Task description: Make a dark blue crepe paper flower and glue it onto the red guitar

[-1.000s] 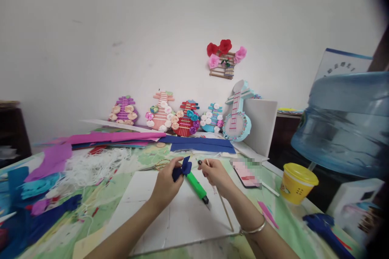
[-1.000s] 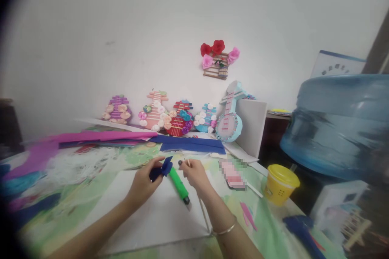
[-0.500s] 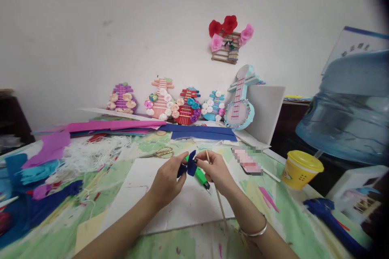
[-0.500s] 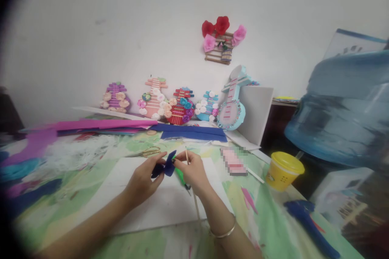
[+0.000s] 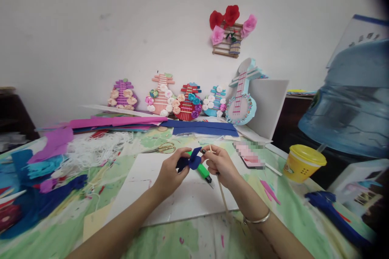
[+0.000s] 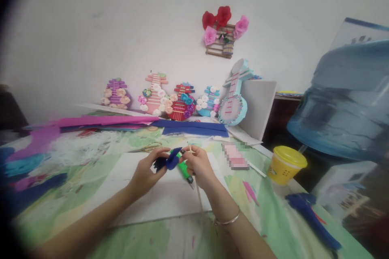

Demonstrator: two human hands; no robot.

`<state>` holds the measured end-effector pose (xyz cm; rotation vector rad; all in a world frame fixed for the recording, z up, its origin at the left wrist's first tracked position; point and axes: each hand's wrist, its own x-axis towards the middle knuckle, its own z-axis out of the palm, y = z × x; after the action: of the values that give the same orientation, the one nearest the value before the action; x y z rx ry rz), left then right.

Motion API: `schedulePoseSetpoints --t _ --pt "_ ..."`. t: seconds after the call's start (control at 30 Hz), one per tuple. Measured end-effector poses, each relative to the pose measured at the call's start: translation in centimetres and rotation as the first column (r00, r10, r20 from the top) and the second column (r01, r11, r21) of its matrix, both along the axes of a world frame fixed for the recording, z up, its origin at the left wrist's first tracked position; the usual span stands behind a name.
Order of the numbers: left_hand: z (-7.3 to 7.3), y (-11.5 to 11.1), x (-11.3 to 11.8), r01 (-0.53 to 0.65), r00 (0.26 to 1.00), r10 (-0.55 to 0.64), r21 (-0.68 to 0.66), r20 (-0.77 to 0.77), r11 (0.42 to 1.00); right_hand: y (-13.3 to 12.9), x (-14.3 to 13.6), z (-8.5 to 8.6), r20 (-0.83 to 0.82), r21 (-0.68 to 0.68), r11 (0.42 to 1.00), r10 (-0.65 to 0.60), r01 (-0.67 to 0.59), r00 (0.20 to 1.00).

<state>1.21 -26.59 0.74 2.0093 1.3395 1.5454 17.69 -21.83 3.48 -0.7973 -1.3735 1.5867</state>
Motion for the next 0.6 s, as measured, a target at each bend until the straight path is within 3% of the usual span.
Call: schedulePoseSetpoints --t 0.1,0.27,0.43,0.6 --pt "0.39 0.12 0.15 0.148 0.956 -0.112 -0.112 0.272 0.983 -0.16 -0.06 -0.08 0.015 0.044 0.999 -0.006 0.005 1.000" --pt "-0.09 0.48 0.12 0.471 0.724 -0.220 -0.235 0.654 0.850 -0.55 -0.26 -0.14 0.001 0.099 0.994 0.040 -0.040 0.999" --pt "-0.45 0.33 -0.05 0.665 0.509 -0.250 -0.191 0.824 0.722 -0.44 -0.07 -0.13 -0.021 0.134 0.989 0.061 -0.058 0.998" --pt "-0.24 -0.02 -0.40 0.767 0.443 -0.290 -0.192 0.848 0.612 -0.59 -0.07 -0.02 -0.022 0.152 0.988 0.046 -0.042 0.999"
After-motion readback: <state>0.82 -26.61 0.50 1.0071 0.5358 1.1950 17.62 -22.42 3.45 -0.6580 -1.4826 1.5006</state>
